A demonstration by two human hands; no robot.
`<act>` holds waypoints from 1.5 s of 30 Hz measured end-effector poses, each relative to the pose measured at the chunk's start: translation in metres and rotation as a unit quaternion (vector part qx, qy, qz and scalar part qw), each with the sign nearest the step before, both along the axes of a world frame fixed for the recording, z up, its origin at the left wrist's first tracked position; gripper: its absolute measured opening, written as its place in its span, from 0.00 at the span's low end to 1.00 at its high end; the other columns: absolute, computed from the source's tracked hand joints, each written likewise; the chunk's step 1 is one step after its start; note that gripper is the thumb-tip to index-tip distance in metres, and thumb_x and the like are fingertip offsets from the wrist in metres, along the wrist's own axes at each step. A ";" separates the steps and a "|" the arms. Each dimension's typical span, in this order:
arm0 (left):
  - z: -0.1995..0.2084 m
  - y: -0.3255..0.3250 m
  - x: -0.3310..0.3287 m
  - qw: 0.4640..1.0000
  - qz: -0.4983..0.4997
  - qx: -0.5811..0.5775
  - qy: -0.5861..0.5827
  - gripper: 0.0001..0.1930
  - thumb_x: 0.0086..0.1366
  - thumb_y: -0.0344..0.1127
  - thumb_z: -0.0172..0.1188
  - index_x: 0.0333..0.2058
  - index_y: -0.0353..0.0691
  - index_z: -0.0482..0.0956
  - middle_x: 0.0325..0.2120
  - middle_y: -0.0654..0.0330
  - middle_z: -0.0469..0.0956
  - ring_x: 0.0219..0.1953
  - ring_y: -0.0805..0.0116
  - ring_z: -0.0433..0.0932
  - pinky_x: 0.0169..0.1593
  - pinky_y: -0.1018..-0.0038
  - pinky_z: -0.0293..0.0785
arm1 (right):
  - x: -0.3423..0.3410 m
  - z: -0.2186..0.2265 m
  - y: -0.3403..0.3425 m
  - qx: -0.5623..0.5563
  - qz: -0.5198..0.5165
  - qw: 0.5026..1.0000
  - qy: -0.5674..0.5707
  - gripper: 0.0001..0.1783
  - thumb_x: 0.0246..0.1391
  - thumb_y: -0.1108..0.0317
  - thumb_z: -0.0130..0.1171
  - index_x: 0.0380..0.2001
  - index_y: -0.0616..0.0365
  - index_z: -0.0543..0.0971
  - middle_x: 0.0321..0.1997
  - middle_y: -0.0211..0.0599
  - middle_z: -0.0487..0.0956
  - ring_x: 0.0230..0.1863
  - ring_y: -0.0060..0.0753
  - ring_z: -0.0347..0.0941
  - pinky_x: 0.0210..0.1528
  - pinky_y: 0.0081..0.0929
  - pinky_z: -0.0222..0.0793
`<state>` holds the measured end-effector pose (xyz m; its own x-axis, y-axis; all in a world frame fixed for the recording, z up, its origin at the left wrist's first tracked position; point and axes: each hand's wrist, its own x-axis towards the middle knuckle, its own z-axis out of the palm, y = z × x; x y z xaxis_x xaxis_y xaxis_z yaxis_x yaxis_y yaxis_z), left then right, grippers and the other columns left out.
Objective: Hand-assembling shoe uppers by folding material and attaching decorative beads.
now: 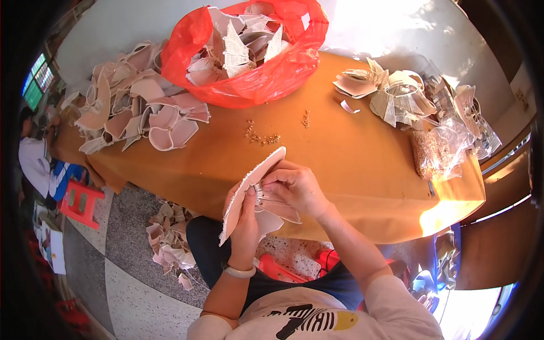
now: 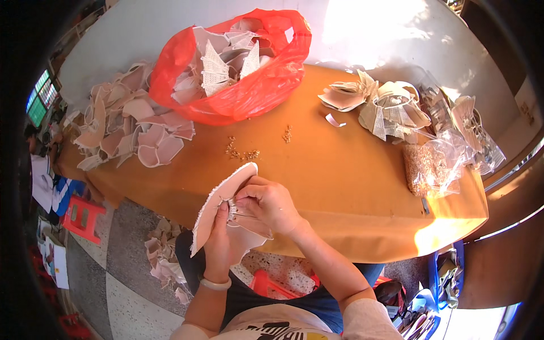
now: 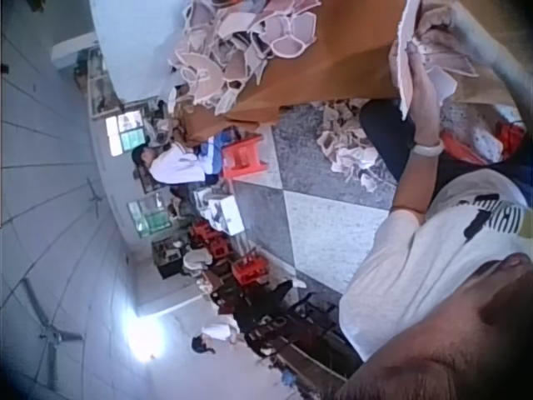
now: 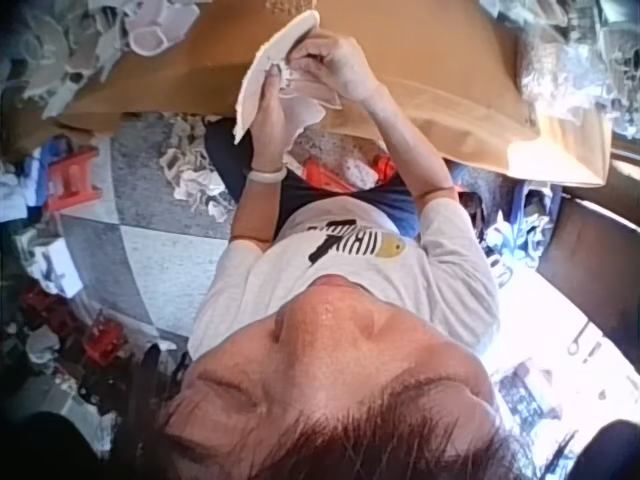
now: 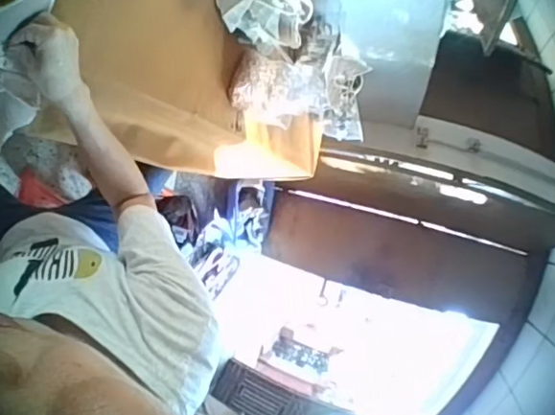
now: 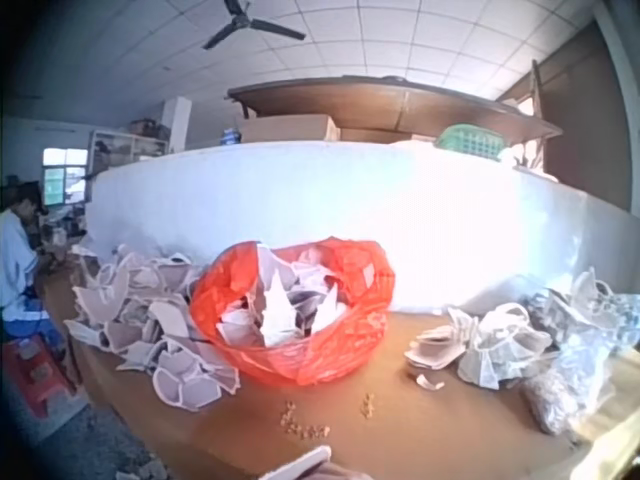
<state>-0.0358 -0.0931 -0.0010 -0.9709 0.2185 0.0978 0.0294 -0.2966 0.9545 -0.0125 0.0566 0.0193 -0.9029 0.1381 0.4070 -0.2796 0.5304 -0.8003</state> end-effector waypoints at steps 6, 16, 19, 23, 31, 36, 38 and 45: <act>-0.001 -0.001 0.000 0.999 -0.004 0.008 -0.031 0.13 0.71 0.37 0.53 0.47 0.32 0.73 0.41 0.61 0.75 0.44 0.76 0.72 0.50 0.78 0.68 | 0.002 0.002 -0.007 0.026 -0.038 0.999 -0.018 0.05 0.44 0.75 0.65 0.28 0.55 0.82 0.33 0.33 0.79 0.32 0.40 0.78 0.35 0.32 0.73; -0.005 -0.001 0.007 0.976 -0.023 0.180 -0.118 0.14 0.72 0.34 0.52 0.51 0.34 0.72 0.47 0.60 0.74 0.49 0.72 0.72 0.55 0.74 0.67 | -0.003 -0.011 -0.021 -0.081 -0.199 0.976 -0.024 0.21 0.39 0.73 0.74 0.37 0.60 0.73 0.38 0.37 0.78 0.36 0.29 0.76 0.38 0.27 0.72; -0.010 -0.008 0.004 0.966 -0.060 0.224 -0.116 0.16 0.72 0.34 0.51 0.54 0.34 0.71 0.51 0.58 0.74 0.52 0.70 0.73 0.57 0.72 0.67 | 0.000 0.001 -0.032 -0.291 -0.126 0.948 -0.032 0.26 0.43 0.74 0.73 0.43 0.64 0.70 0.39 0.40 0.79 0.38 0.28 0.76 0.40 0.27 0.73; -0.013 -0.016 -0.003 0.991 -0.049 0.108 -0.067 0.17 0.71 0.34 0.52 0.56 0.35 0.69 0.51 0.57 0.74 0.52 0.69 0.73 0.57 0.72 0.68 | 0.005 -0.001 -0.030 -0.269 -0.107 0.956 -0.041 0.20 0.46 0.76 0.69 0.42 0.64 0.72 0.40 0.41 0.80 0.43 0.27 0.77 0.45 0.26 0.73; -0.025 -0.035 -0.027 0.888 -0.130 0.233 -0.375 0.12 0.70 0.39 0.53 0.48 0.41 0.75 0.37 0.64 0.79 0.40 0.73 0.78 0.43 0.70 0.75 | -0.010 -0.001 -0.001 -0.324 0.160 0.926 -0.106 0.17 0.50 0.74 0.66 0.44 0.64 0.76 0.38 0.34 0.81 0.35 0.24 0.77 0.39 0.26 0.75; -0.027 -0.037 -0.027 0.946 -0.108 0.161 -0.261 0.11 0.68 0.38 0.56 0.46 0.42 0.76 0.34 0.64 0.80 0.34 0.73 0.79 0.33 0.76 0.76 | -0.053 -0.002 0.070 -0.040 -0.203 0.971 -0.117 0.11 0.53 0.68 0.62 0.38 0.63 0.83 0.32 0.43 0.83 0.32 0.33 0.80 0.36 0.29 0.75; -0.027 -0.033 -0.025 0.950 -0.096 0.162 -0.248 0.11 0.68 0.38 0.57 0.46 0.42 0.76 0.34 0.64 0.80 0.33 0.73 0.80 0.31 0.77 0.76 | -0.064 -0.005 0.074 0.001 -0.200 0.974 -0.111 0.11 0.52 0.68 0.62 0.37 0.61 0.83 0.32 0.44 0.83 0.33 0.36 0.80 0.37 0.31 0.75; -0.017 -0.031 -0.020 0.950 -0.119 0.125 -0.260 0.11 0.66 0.36 0.60 0.46 0.43 0.78 0.34 0.67 0.80 0.34 0.78 0.78 0.30 0.80 0.72 | -0.074 -0.008 0.070 0.128 -0.191 0.968 -0.097 0.07 0.49 0.70 0.60 0.31 0.60 0.83 0.29 0.45 0.82 0.34 0.45 0.80 0.41 0.34 0.75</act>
